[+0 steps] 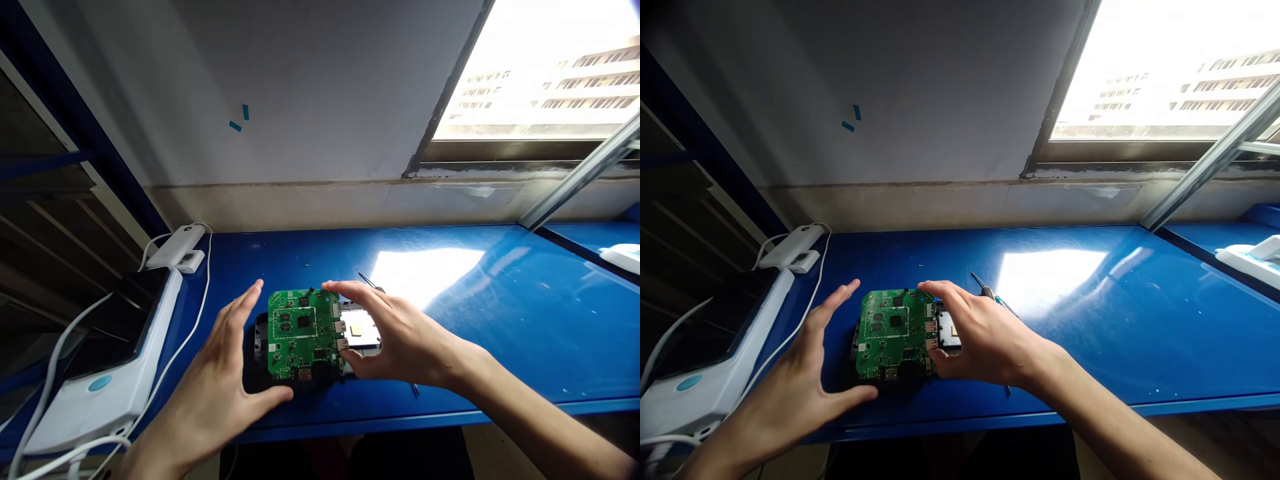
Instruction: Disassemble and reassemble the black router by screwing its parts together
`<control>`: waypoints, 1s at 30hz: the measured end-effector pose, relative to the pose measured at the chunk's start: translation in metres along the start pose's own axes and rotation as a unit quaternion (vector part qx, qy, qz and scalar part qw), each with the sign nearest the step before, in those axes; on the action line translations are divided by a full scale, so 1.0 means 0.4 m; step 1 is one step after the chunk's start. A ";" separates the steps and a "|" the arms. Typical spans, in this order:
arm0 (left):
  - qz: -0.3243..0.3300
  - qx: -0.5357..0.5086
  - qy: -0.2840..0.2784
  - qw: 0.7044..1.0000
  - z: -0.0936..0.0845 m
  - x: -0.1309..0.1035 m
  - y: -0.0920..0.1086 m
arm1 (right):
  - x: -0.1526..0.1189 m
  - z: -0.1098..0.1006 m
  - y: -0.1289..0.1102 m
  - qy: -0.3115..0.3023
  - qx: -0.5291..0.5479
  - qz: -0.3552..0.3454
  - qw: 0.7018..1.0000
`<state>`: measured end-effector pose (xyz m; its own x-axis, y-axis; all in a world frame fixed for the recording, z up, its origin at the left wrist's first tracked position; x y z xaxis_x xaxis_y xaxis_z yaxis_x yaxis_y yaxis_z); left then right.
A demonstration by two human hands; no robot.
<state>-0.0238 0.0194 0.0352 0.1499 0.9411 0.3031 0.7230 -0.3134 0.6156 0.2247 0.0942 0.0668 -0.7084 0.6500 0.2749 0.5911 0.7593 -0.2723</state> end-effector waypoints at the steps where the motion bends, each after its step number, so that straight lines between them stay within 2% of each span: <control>1: 0.030 0.013 -0.007 0.999 0.000 0.003 0.010 | -0.004 -0.002 -0.001 0.003 0.003 -0.002 1.000; 4: 0.083 0.047 -0.024 0.995 0.002 0.009 0.035 | -0.018 -0.006 -0.003 0.018 0.011 -0.018 1.000; 7: 0.090 0.054 -0.028 0.994 0.001 0.009 0.049 | -0.031 -0.006 -0.001 0.024 0.019 -0.029 0.999; 11: 0.081 0.031 -0.004 0.996 -0.004 0.008 0.057 | -0.050 -0.018 -0.010 0.039 0.044 -0.051 0.997; 15: 0.111 0.020 0.033 0.993 -0.004 0.009 0.073 | -0.072 -0.025 -0.037 0.027 0.081 -0.053 0.995; 19: 0.129 -0.004 0.050 0.990 0.005 0.011 0.089 | -0.085 0.002 -0.058 0.012 0.042 -0.025 0.999; 24: 0.131 -0.013 0.052 0.990 0.014 0.011 0.094 | -0.085 0.035 -0.057 0.057 0.011 -0.012 0.998; 30: 0.139 0.001 0.041 0.989 0.023 0.003 0.076 | -0.092 0.034 -0.048 0.094 0.010 -0.019 0.995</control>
Point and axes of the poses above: each hand's wrist, its own x-axis towards the middle knuckle, its own z-axis out of the palm, y = z × x, the point moved 4 cm from there along x, towards the middle knuckle, and after that the axes turned 10 degrees about -x, right-handed, at the moved point
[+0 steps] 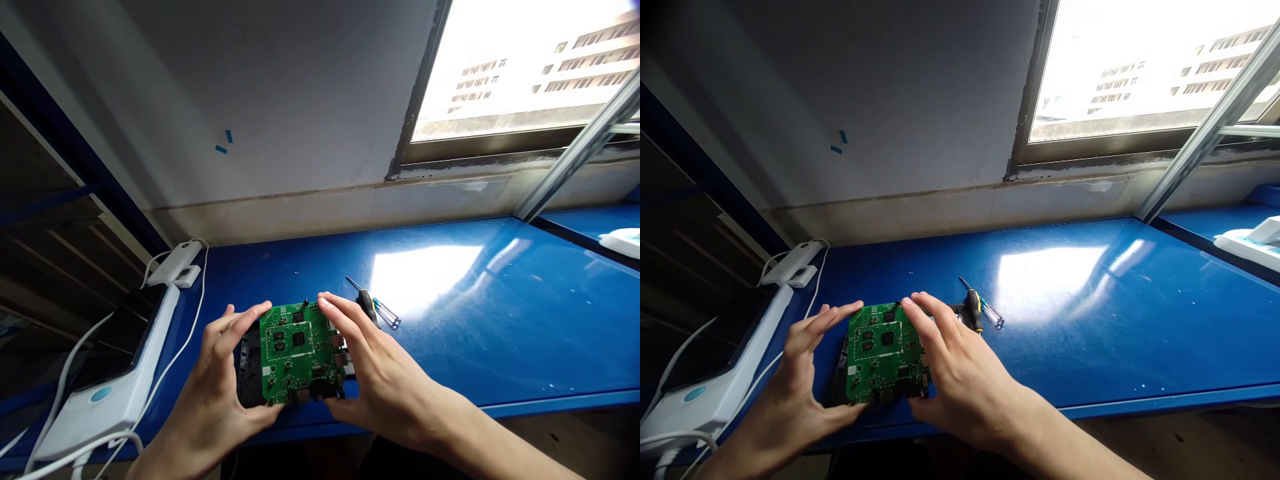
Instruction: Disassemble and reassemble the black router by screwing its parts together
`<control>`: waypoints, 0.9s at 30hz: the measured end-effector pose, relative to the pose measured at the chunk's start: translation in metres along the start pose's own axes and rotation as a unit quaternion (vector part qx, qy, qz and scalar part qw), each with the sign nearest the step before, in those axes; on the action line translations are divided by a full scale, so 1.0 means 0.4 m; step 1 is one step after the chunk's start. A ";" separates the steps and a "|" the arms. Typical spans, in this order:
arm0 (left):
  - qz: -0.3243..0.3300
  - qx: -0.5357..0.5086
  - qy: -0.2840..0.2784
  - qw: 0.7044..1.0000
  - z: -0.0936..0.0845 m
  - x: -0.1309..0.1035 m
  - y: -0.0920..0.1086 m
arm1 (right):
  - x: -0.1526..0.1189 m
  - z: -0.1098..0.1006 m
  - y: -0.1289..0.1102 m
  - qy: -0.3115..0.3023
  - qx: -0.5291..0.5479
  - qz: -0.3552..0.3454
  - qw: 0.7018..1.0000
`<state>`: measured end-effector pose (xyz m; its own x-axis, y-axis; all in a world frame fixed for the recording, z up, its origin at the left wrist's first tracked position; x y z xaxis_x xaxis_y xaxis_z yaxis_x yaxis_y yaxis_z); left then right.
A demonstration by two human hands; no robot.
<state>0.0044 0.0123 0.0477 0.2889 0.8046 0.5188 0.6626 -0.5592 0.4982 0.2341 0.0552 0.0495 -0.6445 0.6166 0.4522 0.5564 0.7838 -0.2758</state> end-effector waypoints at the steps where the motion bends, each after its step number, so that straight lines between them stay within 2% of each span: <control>1: 0.005 -0.002 -0.001 1.000 0.001 -0.001 -0.001 | -0.001 0.000 0.000 0.001 -0.001 -0.001 1.000; 7: 0.023 0.041 -0.016 0.999 0.016 0.008 0.008 | 0.002 0.006 -0.008 0.023 -0.033 -0.009 0.999; 12: 0.062 0.101 -0.029 0.993 0.029 0.021 0.041 | 0.003 -0.001 -0.028 0.034 -0.096 -0.032 0.994; 16: 0.086 0.118 -0.013 0.989 0.036 0.024 0.074 | 0.007 -0.014 -0.057 0.050 -0.147 -0.058 0.986; 20: 0.100 0.121 0.008 0.988 0.039 0.022 0.083 | 0.003 -0.025 -0.084 0.057 -0.159 -0.073 0.983; 23: 0.070 0.037 0.046 0.996 0.031 0.008 0.069 | -0.008 -0.039 -0.089 0.045 -0.112 -0.062 0.991; 25: 0.013 -0.067 0.074 0.995 0.028 -0.008 0.047 | -0.014 -0.049 -0.083 0.037 -0.069 -0.054 0.995; 27: -0.058 -0.180 0.099 0.977 0.034 -0.024 0.020 | -0.015 -0.050 -0.073 0.024 -0.035 -0.048 0.998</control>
<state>0.0163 0.0027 0.0373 0.0625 0.8326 0.5504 0.3876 -0.5284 0.7554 0.2323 0.0270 0.0718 -0.6708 0.5340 0.5146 0.5299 0.8306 -0.1712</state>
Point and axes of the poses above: each hand's wrist, its own x-axis towards the middle knuckle, its own z-axis out of the palm, y = z × x, the point moved 4 cm from there along x, towards the middle knuckle, and after that the axes turned 10 degrees about -x, right-handed, at the moved point
